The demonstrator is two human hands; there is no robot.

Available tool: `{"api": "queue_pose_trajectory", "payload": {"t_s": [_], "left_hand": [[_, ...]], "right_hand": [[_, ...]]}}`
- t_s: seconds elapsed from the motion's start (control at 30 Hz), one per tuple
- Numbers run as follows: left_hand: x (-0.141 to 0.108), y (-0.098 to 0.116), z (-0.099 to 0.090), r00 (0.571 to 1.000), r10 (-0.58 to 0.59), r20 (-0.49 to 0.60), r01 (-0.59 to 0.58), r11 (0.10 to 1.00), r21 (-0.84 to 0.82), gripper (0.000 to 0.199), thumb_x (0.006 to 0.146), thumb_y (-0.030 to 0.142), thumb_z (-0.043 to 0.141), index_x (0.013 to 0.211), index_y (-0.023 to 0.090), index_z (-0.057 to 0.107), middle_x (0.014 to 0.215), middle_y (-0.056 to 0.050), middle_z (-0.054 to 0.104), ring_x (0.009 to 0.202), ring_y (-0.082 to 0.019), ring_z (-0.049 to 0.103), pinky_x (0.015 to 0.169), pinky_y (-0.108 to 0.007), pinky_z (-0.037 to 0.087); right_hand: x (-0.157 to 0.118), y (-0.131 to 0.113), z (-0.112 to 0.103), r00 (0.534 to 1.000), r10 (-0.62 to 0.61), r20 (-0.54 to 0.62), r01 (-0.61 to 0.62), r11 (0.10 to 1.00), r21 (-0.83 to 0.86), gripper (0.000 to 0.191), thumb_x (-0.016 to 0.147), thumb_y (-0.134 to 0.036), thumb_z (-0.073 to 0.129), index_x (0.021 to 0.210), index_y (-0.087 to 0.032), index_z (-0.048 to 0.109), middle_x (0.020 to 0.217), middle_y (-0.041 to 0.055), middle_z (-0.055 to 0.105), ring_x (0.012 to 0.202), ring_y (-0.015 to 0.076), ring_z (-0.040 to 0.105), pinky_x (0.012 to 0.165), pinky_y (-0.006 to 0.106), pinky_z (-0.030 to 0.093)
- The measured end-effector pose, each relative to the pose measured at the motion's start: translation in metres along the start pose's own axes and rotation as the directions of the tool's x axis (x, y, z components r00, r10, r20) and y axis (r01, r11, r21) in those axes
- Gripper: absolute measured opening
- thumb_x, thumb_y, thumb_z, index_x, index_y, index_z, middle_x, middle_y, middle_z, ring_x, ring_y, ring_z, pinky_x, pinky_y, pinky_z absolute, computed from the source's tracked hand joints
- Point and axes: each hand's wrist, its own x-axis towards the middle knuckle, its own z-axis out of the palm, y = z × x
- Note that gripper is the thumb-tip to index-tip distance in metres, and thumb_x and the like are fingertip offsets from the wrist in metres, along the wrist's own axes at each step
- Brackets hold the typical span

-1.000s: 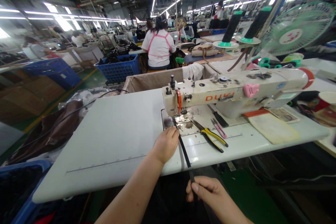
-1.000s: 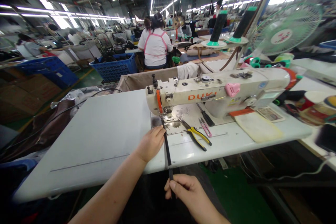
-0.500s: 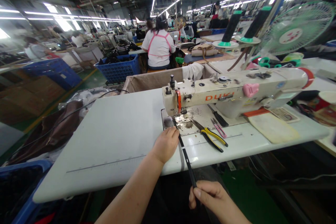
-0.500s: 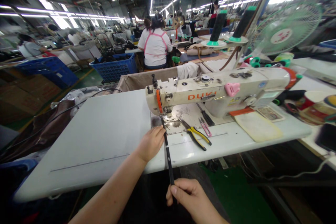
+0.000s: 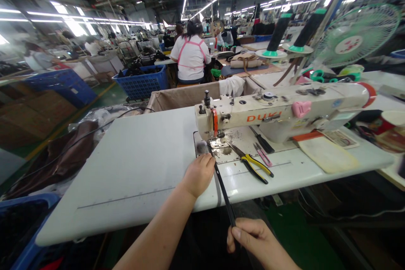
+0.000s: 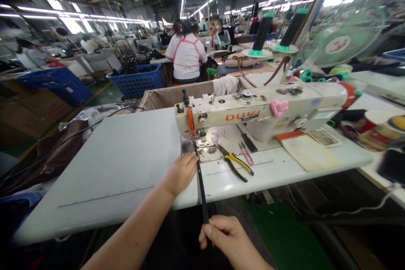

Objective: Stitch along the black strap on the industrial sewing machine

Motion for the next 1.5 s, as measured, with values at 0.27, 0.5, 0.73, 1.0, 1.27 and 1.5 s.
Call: {"api": "queue_pose_trajectory", "payload": {"t_s": [0.27,0.5,0.73,1.0,1.27,1.5], "left_hand": [[0.002,0.001,0.0,0.998,-0.047,0.045,0.048,0.998,-0.031,0.024,0.1,0.01,0.051,0.119,0.012,0.066,0.127,-0.019,0.07,0.117,-0.029,0.07,0.109,-0.046,0.059],[0.002,0.0,0.005,0.992,-0.107,0.067,0.111,0.992,-0.057,0.029,0.102,0.013,0.05,0.129,0.013,0.061,0.134,-0.018,0.066,0.132,-0.031,0.063,0.117,-0.049,0.053],[0.002,0.0,0.007,0.989,-0.136,0.067,0.141,0.987,-0.08,0.034,0.101,0.011,0.051,0.134,0.013,0.059,0.137,-0.018,0.065,0.133,-0.03,0.063,0.119,-0.05,0.052],[-0.001,-0.001,0.008,0.995,-0.095,0.032,0.096,0.995,-0.039,0.028,0.102,0.014,0.053,0.127,0.014,0.065,0.13,-0.018,0.069,0.122,-0.029,0.069,0.11,-0.048,0.058],[0.0,0.0,0.001,0.998,-0.042,0.048,0.043,0.999,-0.03,0.022,0.102,0.012,0.051,0.117,0.015,0.067,0.124,-0.017,0.071,0.114,-0.028,0.071,0.105,-0.047,0.06],[0.001,0.0,0.0,0.997,-0.049,0.056,0.051,0.997,-0.054,0.022,0.101,0.011,0.052,0.118,0.014,0.066,0.124,-0.018,0.07,0.115,-0.028,0.071,0.105,-0.045,0.06]], "right_hand": [[0.001,0.004,-0.001,1.0,-0.023,0.01,0.023,1.0,-0.016,0.056,0.097,-0.066,0.064,0.074,-0.018,0.081,0.07,0.0069,0.074,0.07,0.0198,0.063,0.071,0.032,0.043],[0.001,0.005,-0.003,1.0,-0.023,0.012,0.024,1.0,-0.009,0.057,0.097,-0.067,0.063,0.074,-0.018,0.081,0.069,0.0061,0.073,0.069,0.0188,0.062,0.069,0.031,0.041],[0.002,0.005,-0.002,1.0,-0.022,0.021,0.022,1.0,-0.008,0.055,0.097,-0.066,0.064,0.076,-0.018,0.081,0.07,0.0062,0.074,0.07,0.0194,0.063,0.07,0.031,0.043],[0.002,0.003,-0.003,0.999,-0.037,0.021,0.036,0.999,0.031,0.048,0.096,-0.061,0.068,0.077,-0.019,0.08,0.073,0.0053,0.073,0.075,0.0199,0.065,0.075,0.031,0.045],[0.012,0.006,-0.002,0.995,-0.029,-0.091,0.026,0.999,-0.036,0.043,0.089,-0.062,0.074,0.083,-0.02,0.076,0.087,0.0069,0.075,0.085,0.0241,0.066,0.081,0.034,0.048],[0.026,-0.007,0.002,0.971,-0.084,-0.223,0.052,0.988,-0.146,0.029,0.087,-0.048,0.072,0.08,-0.02,0.076,0.085,0.0055,0.075,0.087,0.0254,0.067,0.087,0.036,0.051]]}}
